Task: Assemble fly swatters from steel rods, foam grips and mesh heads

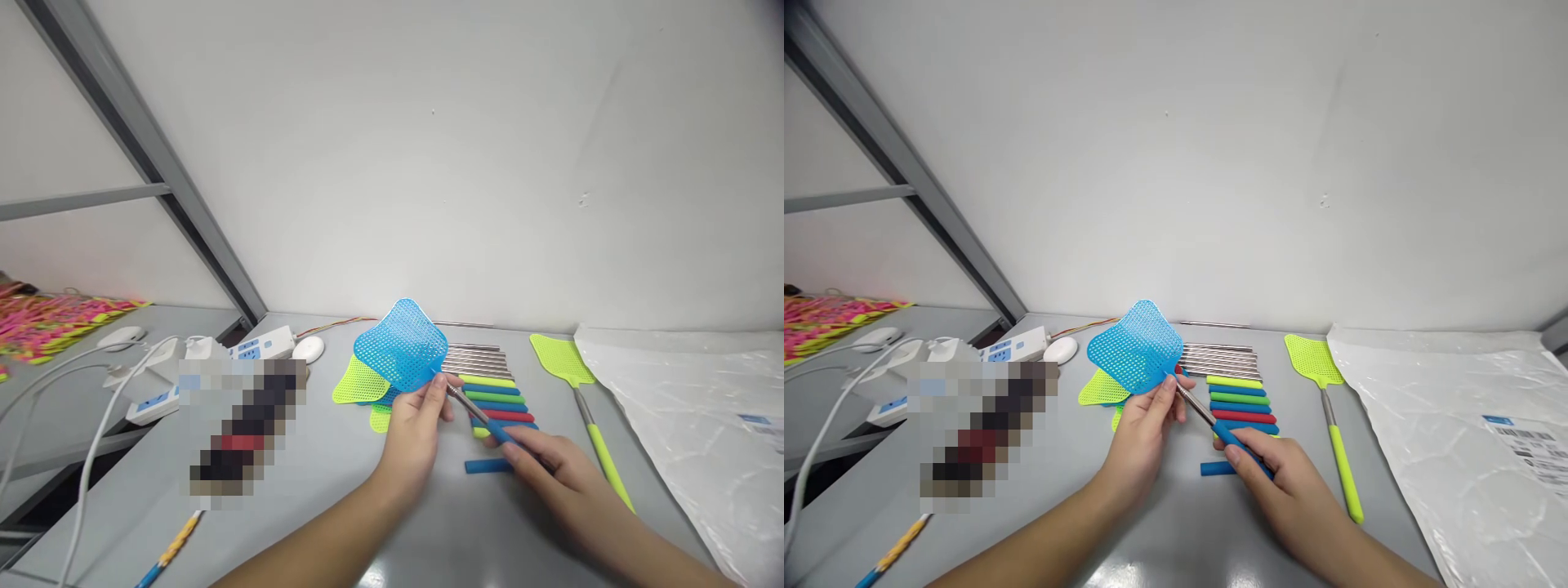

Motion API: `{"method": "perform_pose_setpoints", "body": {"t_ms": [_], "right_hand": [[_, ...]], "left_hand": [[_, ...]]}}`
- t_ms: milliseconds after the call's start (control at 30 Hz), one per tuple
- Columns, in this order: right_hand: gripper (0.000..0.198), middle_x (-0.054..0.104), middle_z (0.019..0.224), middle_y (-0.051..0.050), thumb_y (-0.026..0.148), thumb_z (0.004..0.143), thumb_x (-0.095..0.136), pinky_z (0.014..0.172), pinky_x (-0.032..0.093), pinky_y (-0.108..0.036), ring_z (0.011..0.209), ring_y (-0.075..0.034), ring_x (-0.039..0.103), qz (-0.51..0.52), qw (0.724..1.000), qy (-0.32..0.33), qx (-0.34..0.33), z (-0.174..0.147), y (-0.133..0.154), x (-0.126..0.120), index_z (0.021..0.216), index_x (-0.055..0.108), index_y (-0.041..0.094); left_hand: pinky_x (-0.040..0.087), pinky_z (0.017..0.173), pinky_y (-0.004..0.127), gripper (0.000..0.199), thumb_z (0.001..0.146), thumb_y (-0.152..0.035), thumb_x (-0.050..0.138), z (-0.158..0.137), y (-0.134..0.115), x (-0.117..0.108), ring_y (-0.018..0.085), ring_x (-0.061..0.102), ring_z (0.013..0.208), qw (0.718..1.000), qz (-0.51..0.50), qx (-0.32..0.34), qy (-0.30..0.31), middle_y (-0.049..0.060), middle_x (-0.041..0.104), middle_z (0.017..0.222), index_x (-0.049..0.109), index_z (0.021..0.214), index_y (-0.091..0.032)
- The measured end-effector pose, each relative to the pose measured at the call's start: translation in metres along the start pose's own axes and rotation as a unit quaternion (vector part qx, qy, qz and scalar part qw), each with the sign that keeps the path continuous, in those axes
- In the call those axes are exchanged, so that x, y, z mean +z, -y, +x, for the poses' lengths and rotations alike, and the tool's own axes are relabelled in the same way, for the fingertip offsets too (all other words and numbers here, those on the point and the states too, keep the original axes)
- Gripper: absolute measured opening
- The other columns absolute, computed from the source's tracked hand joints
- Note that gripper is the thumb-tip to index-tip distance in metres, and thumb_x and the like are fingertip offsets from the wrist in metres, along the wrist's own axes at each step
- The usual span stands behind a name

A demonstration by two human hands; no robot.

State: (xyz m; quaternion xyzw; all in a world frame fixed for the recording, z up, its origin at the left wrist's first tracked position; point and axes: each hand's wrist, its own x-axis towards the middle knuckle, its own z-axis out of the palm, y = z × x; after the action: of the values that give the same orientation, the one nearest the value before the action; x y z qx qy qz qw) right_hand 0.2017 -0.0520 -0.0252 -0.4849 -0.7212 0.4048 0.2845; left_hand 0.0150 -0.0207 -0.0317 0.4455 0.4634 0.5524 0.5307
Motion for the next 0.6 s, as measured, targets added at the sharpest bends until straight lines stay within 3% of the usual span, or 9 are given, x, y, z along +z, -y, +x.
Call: {"method": "perform_pose_setpoints", "body": {"t_ms": [133, 233, 367, 600], "right_hand": [[0.034, 0.071, 0.079, 0.000, 0.046, 0.094, 0.043, 0.070, 0.050, -0.028, 0.075, -0.020, 0.063, -0.022, 1.000, -0.009, -0.012, -0.0018, 0.0021, 0.0004, 0.094, 0.071, 0.026], [0.036, 0.070, 0.077, -0.001, 0.046, 0.094, 0.042, 0.068, 0.049, -0.027, 0.076, -0.021, 0.063, -0.034, 0.999, -0.013, -0.020, -0.0024, 0.0015, 0.0000, 0.088, 0.070, 0.025], [0.036, 0.068, 0.076, 0.000, 0.048, 0.093, 0.043, 0.065, 0.048, -0.028, 0.071, -0.021, 0.062, -0.055, 0.998, 0.001, -0.017, 0.0000, 0.0027, -0.0044, 0.090, 0.071, 0.025], [0.032, 0.073, 0.097, 0.000, 0.046, 0.092, 0.048, 0.081, 0.051, -0.031, 0.097, -0.025, 0.065, -0.039, 0.999, -0.009, -0.019, 0.0025, 0.0068, -0.0088, 0.108, 0.070, 0.030]], "left_hand": [[0.036, 0.066, 0.025, 0.040, 0.085, -0.053, 0.054, 0.0010, -0.0026, -0.0017, 0.015, 0.047, 0.065, 1.000, 0.010, 0.015, -0.015, 0.000, 0.050, 0.061, 0.071, 0.087, -0.017], [0.036, 0.064, 0.025, 0.040, 0.084, -0.052, 0.055, 0.0007, -0.0040, -0.0007, 0.015, 0.046, 0.064, 0.999, 0.013, 0.028, -0.020, 0.000, 0.051, 0.061, 0.072, 0.087, -0.016], [0.036, 0.063, 0.025, 0.040, 0.085, -0.053, 0.055, 0.0008, -0.0049, 0.0006, 0.015, 0.046, 0.062, 0.998, 0.022, 0.046, -0.037, 0.000, 0.051, 0.061, 0.071, 0.085, -0.016], [0.036, 0.064, 0.025, 0.037, 0.088, -0.050, 0.051, 0.0046, -0.0085, -0.0040, 0.013, 0.045, 0.061, 0.994, 0.008, 0.084, -0.065, -0.002, 0.046, 0.058, 0.068, 0.084, -0.017]]}}
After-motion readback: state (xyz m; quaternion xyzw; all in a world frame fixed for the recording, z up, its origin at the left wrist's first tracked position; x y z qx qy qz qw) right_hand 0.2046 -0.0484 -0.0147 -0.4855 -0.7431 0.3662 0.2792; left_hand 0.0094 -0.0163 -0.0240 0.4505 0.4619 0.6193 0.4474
